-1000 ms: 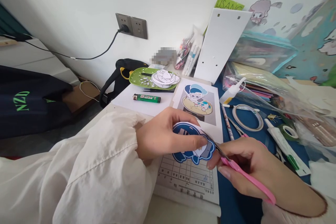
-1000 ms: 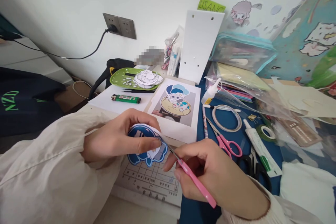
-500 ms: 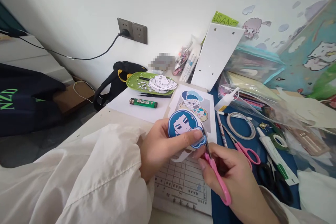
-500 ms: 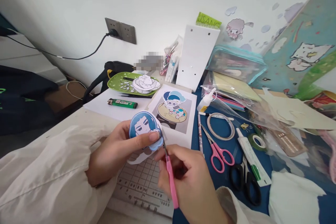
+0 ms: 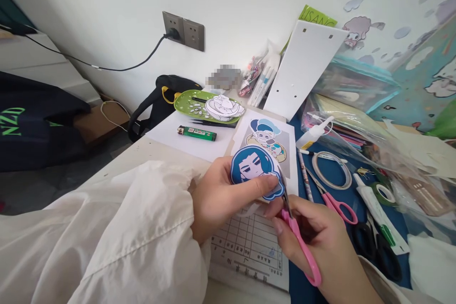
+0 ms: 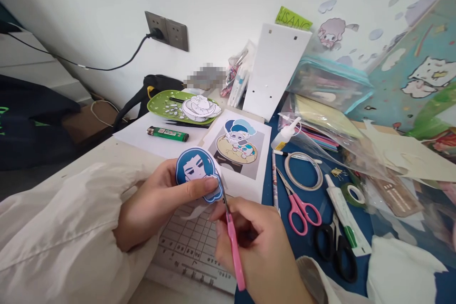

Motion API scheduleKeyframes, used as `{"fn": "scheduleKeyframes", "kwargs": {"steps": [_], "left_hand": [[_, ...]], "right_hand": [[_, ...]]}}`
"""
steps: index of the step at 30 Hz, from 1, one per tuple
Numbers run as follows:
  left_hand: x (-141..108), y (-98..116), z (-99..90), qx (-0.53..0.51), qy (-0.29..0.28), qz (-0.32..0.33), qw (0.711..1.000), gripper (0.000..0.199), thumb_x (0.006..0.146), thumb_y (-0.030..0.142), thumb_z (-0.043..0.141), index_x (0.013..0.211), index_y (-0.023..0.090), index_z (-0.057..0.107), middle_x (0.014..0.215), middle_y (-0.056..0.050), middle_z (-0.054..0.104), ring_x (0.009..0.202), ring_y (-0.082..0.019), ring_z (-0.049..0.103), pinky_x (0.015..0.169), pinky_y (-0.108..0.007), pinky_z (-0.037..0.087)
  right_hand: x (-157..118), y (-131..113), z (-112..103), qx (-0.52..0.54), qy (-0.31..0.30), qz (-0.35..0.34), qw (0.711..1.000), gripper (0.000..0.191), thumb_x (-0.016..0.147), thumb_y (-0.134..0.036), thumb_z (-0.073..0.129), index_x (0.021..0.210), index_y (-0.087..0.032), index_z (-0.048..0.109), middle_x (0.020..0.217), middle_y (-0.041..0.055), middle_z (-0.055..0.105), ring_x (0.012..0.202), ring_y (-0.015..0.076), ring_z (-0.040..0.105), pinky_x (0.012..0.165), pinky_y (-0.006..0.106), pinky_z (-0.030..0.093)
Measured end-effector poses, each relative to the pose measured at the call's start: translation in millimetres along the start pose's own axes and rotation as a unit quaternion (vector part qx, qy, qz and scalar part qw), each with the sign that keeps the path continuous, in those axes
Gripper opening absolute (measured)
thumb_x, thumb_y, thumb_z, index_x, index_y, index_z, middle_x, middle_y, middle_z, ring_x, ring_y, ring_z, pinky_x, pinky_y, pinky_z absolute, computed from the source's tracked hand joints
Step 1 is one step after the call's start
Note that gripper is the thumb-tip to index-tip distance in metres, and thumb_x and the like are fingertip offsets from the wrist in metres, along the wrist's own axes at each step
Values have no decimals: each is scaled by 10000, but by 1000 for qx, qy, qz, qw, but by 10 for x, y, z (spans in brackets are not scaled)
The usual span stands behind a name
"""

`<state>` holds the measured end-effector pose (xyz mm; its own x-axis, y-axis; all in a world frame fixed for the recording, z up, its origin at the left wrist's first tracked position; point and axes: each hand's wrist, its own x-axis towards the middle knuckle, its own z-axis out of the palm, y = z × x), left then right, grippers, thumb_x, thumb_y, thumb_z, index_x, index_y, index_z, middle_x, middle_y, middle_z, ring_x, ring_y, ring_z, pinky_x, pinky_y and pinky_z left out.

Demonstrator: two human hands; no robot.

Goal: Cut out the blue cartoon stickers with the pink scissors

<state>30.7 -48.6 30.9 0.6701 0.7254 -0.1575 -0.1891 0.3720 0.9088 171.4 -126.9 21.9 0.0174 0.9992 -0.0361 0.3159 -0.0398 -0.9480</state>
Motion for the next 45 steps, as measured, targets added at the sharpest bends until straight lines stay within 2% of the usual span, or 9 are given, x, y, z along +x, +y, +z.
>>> {"fn": "scheduleKeyframes", "kwargs": {"steps": [5,11,16,20,23,28,33,37,45], "left_hand": [[-2,11,-3,-5,-18,15,1000,202,803,246,623,639,144,564,537,21,571,545,-99,517,548,-204,411],[-3,35,22,6,16,22,1000,226,757,211,647,565,144,549,496,36,554,511,-93,510,538,-205,419],[0,36,15,-1,40,4,999,184,727,225,687,598,140,587,528,37,588,517,-91,522,540,-205,423],[9,48,28,-29,-18,26,999,273,785,177,617,530,146,524,464,50,546,503,-91,538,568,-207,449],[3,45,37,-18,-26,39,999,305,795,149,596,505,145,502,462,48,534,513,-85,540,557,-187,443],[-29,11,27,19,32,11,999,181,711,172,691,580,144,569,520,48,553,523,-81,505,512,-177,410],[-50,4,28,48,86,-15,995,153,651,205,743,611,148,606,545,50,568,526,-77,476,497,-175,383],[-65,23,55,38,79,-9,996,179,688,224,717,592,147,587,538,56,560,520,-64,467,497,-159,380],[-81,38,86,60,103,-1,993,193,706,216,696,575,145,574,507,66,530,486,-45,414,466,-143,352]], "right_hand": [[-1,-1,-6,-4,-4,-7,1000,51,705,-144,555,671,-180,543,544,-56,431,446,81,365,410,186,318],[5,-22,-9,-7,-1,-15,1000,68,693,-132,561,650,-182,549,538,-56,426,449,82,372,406,182,328],[2,-25,-16,-7,-1,-14,1000,72,680,-133,566,634,-185,548,519,-58,419,433,80,368,393,182,332],[0,-40,-1,16,0,-3,1000,53,673,-141,567,642,-179,547,512,-58,427,419,72,373,385,171,341],[0,-70,12,39,-3,11,999,32,666,-148,576,651,-171,558,509,-60,423,411,64,358,379,161,352],[-25,-60,22,53,3,22,998,16,646,-156,595,652,-166,584,516,-53,436,417,66,373,384,162,372],[-61,4,37,73,26,23,997,44,656,-152,604,687,-180,615,542,-48,449,439,70,391,403,160,384],[-28,-40,45,61,10,16,998,19,648,-150,593,661,-164,596,519,-51,433,425,68,379,386,158,372],[-10,-51,25,36,5,0,999,33,673,-156,563,649,-158,585,528,-44,461,434,66,383,399,154,377]]}}
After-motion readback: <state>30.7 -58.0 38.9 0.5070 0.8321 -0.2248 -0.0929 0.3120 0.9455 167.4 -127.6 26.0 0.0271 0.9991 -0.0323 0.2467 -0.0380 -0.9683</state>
